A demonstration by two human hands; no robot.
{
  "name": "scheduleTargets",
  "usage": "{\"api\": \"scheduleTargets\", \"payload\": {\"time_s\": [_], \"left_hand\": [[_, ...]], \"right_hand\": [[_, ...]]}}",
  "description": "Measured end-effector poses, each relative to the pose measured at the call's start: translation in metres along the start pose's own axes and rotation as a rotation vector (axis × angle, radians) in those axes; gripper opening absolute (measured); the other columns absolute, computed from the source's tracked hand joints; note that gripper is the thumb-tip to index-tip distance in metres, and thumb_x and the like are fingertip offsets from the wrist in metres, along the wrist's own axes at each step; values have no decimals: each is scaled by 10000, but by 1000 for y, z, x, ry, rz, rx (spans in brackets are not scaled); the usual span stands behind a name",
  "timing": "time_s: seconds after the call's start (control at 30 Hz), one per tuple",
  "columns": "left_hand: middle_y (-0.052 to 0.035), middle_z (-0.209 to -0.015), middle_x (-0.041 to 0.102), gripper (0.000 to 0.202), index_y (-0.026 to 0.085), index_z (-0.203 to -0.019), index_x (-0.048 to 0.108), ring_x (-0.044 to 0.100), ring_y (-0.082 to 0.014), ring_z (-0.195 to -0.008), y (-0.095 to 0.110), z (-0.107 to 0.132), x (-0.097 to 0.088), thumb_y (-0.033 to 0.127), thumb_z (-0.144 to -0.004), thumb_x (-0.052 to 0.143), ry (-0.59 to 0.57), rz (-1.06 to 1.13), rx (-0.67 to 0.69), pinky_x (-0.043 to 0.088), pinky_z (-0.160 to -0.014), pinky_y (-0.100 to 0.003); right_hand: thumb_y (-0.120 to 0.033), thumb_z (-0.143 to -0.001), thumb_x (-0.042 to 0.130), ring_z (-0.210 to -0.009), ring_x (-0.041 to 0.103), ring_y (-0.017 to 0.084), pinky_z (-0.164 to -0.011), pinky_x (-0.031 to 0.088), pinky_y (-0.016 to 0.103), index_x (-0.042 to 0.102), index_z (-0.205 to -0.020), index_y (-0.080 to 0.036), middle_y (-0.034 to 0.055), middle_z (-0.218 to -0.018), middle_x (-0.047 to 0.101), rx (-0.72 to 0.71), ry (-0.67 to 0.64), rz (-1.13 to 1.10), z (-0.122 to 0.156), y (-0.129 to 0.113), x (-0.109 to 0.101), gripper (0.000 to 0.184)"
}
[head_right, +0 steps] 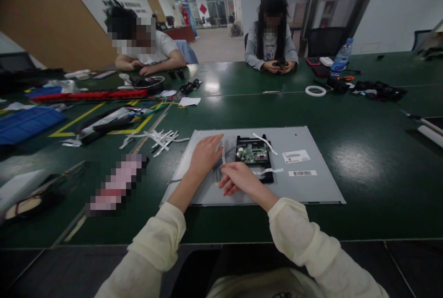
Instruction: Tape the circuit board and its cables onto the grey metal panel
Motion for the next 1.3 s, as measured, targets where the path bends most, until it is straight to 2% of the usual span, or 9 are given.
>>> {"api": "scheduleTargets", "payload": {"time_s": [0.1,0.17,0.3,0.37,0.53,0.67,0.8,0.97,1.3], "left_hand": [[-125,-1257,570,444,183,-1263,506,532,-273,-1140,-16,3,-12,194,-822,559,115,80,-115,399,-969,-406],[-104,-1171,602,354,177,-1184,546,563,-233,-1072,-23,5,-17,181,-830,529,162,194,-143,426,-940,-373],[-34,-890,628,149,186,-931,604,594,-169,-851,-13,7,-10,180,-832,493,43,381,-30,476,-805,-301],[-24,-869,622,123,193,-883,606,589,-160,-820,-1,9,-3,180,-825,498,-56,414,55,476,-775,-285],[-29,-895,627,133,198,-903,615,591,-166,-836,7,11,5,183,-806,524,-134,443,86,477,-771,-285],[-32,-901,634,148,192,-929,621,594,-170,-846,3,12,4,194,-804,541,-119,466,73,479,-788,-297],[-43,-961,639,255,196,-1022,623,599,-180,-877,3,13,3,220,-768,605,-144,468,79,478,-823,-318],[-44,-1003,632,373,204,-1116,590,590,-186,-919,2,14,6,233,-747,634,-207,518,91,473,-853,-334],[-47,-1044,618,429,209,-1153,555,581,-190,-961,-1,16,9,256,-742,671,-224,573,117,467,-888,-352]], "right_hand": [[-334,-858,553,-391,546,82,-388,394,153,594,-1047,-149,-6,-544,616,36,-19,43,-1,7,0,268],[-317,-870,530,-389,546,84,-395,401,156,577,-1112,-141,-14,-528,607,32,-40,70,-1,10,1,302],[-254,-890,456,-419,572,102,-420,426,182,486,-1276,-124,-17,-559,614,-36,-85,199,1,12,7,408],[-264,-901,439,-453,583,107,-457,436,199,491,-1300,-146,-7,-602,621,-164,-87,379,7,3,11,420],[-245,-892,468,-833,610,189,-769,460,310,619,-1184,-179,90,-914,662,-769,-84,1150,47,-37,43,336],[-336,-862,532,-1096,494,245,-948,404,392,565,-1251,-159,132,-1178,577,-970,-228,1399,66,-35,63,429],[-378,-833,568,-1314,290,280,-1073,285,464,502,-1323,-188,132,-1434,375,-989,-262,1481,68,-26,68,530],[-327,-877,500,-1384,172,280,-1119,205,485,492,-1330,-184,122,-1487,309,-984,-249,1531,68,-19,69,475],[-352,-910,458,-1372,223,263,-1124,231,453,496,-1313,-161,121,-1427,397,-986,-288,1579,69,-18,72,448]]}}
Point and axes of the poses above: each hand's wrist, its own z-axis away from the middle knuckle, its own x-axis out of the palm, y = z × x, the point moved 10 cm from there along -z, towards the middle knuckle
